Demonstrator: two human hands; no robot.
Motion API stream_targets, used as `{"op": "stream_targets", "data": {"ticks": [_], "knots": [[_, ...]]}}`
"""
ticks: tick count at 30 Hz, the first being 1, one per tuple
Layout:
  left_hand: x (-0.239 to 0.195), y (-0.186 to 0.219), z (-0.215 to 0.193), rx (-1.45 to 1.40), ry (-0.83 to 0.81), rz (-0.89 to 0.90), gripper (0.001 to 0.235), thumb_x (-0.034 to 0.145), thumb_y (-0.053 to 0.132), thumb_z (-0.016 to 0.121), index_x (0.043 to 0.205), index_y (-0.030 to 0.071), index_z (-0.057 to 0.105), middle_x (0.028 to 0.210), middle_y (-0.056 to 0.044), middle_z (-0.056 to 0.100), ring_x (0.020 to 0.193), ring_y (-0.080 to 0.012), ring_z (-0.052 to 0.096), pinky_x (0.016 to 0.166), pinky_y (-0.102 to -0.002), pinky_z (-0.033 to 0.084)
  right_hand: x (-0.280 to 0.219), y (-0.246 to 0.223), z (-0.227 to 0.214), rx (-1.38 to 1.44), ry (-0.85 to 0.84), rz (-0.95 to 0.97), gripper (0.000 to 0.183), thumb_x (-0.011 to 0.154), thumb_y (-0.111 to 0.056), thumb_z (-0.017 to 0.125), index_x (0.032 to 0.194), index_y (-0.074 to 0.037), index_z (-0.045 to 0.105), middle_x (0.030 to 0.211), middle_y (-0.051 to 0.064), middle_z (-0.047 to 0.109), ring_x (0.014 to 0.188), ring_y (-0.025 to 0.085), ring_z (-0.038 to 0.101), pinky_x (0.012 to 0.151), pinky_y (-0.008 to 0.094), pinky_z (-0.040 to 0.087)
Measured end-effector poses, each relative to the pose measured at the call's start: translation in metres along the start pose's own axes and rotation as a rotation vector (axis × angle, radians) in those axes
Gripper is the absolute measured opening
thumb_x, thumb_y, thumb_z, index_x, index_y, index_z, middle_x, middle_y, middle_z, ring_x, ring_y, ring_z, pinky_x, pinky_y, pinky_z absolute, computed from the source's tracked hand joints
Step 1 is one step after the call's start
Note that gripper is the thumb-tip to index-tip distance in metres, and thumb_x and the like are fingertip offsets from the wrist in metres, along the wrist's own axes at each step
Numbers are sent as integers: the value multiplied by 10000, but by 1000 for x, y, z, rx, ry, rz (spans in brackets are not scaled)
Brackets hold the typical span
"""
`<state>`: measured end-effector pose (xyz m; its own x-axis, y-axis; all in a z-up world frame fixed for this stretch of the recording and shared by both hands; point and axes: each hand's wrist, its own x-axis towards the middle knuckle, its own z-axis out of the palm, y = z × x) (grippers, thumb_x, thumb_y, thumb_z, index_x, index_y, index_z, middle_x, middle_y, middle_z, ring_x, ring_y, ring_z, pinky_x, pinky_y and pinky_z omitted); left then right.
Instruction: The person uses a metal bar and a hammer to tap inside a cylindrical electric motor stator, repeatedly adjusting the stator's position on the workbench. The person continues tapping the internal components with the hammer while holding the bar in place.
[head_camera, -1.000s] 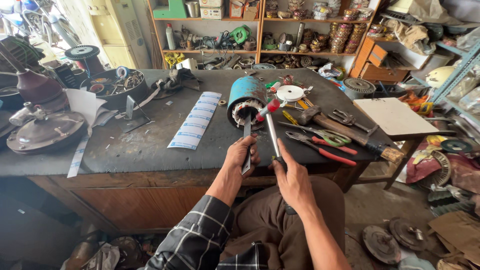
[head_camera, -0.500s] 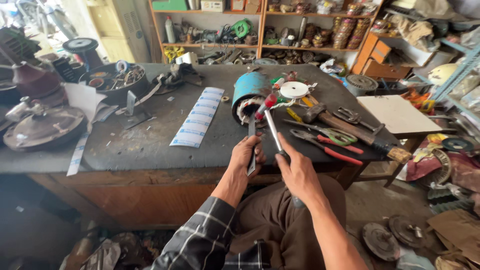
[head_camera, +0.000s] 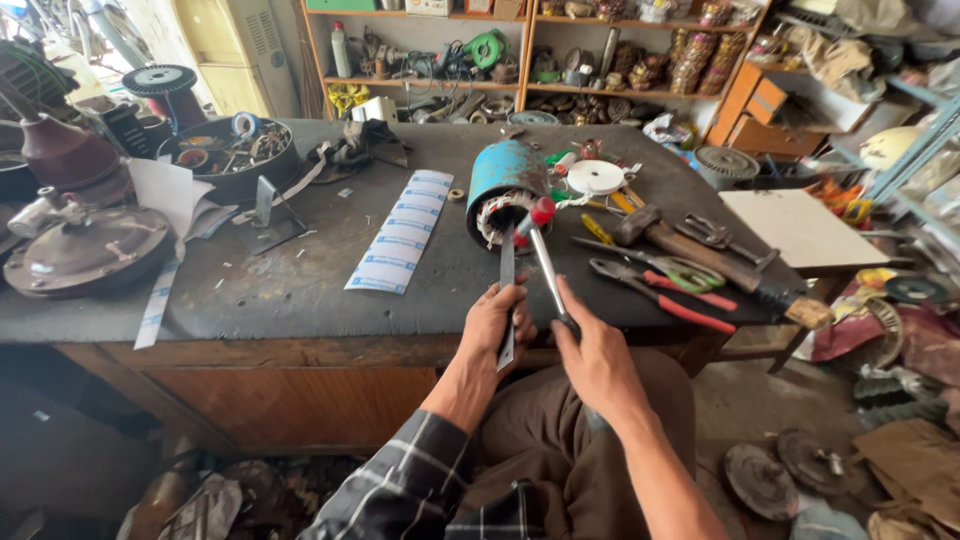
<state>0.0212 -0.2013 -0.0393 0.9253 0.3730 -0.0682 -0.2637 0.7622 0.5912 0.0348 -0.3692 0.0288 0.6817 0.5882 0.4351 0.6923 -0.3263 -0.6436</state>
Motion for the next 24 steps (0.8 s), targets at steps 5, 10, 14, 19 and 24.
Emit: {"op": "stream_targets", "data": {"ticks": [5,10,14,19,24], "knots": [[-9,1,-3,-50,-30,-15,249,950,75,583,1198,67,587,554,-29,453,386,-145,392,424,-293,350,-3,0,3,19,255,-245,585,988,-101,592,1547,-70,422,1263,343,631,1119,473,649,871,456,543],[-21,0,-5,-23,-21,-7,253,972,79,564,1223,49,566,562,-36,461,393,-154,403,415,-295,353,-12,-1,14,-74,-5,59,641,961,-157,629,1574,-175,441,1132,314,674,1067,450,665,870,445,544],[-28,-2,-7,-43,-46,-21,247,961,78,566,1208,58,556,551,-40,462,374,-160,399,402,-293,349,-17,7,1,-6,101,-57,602,951,-160,632,1530,-141,466,1148,267,708,1032,414,700,817,428,560],[-13,2,-11,24,-5,-9,242,950,73,573,1192,62,575,555,-36,461,380,-154,396,407,-304,344,-14,5,6,46,215,4,597,968,-173,608,1542,-148,445,1124,241,726,980,383,737,805,415,562],[16,3,-6,-70,-34,-15,197,943,69,607,1138,71,581,564,-37,477,388,-156,402,424,-308,344,-13,2,4,35,131,90,634,941,-158,615,1550,-182,442,1044,238,750,970,369,750,813,407,571]]}}
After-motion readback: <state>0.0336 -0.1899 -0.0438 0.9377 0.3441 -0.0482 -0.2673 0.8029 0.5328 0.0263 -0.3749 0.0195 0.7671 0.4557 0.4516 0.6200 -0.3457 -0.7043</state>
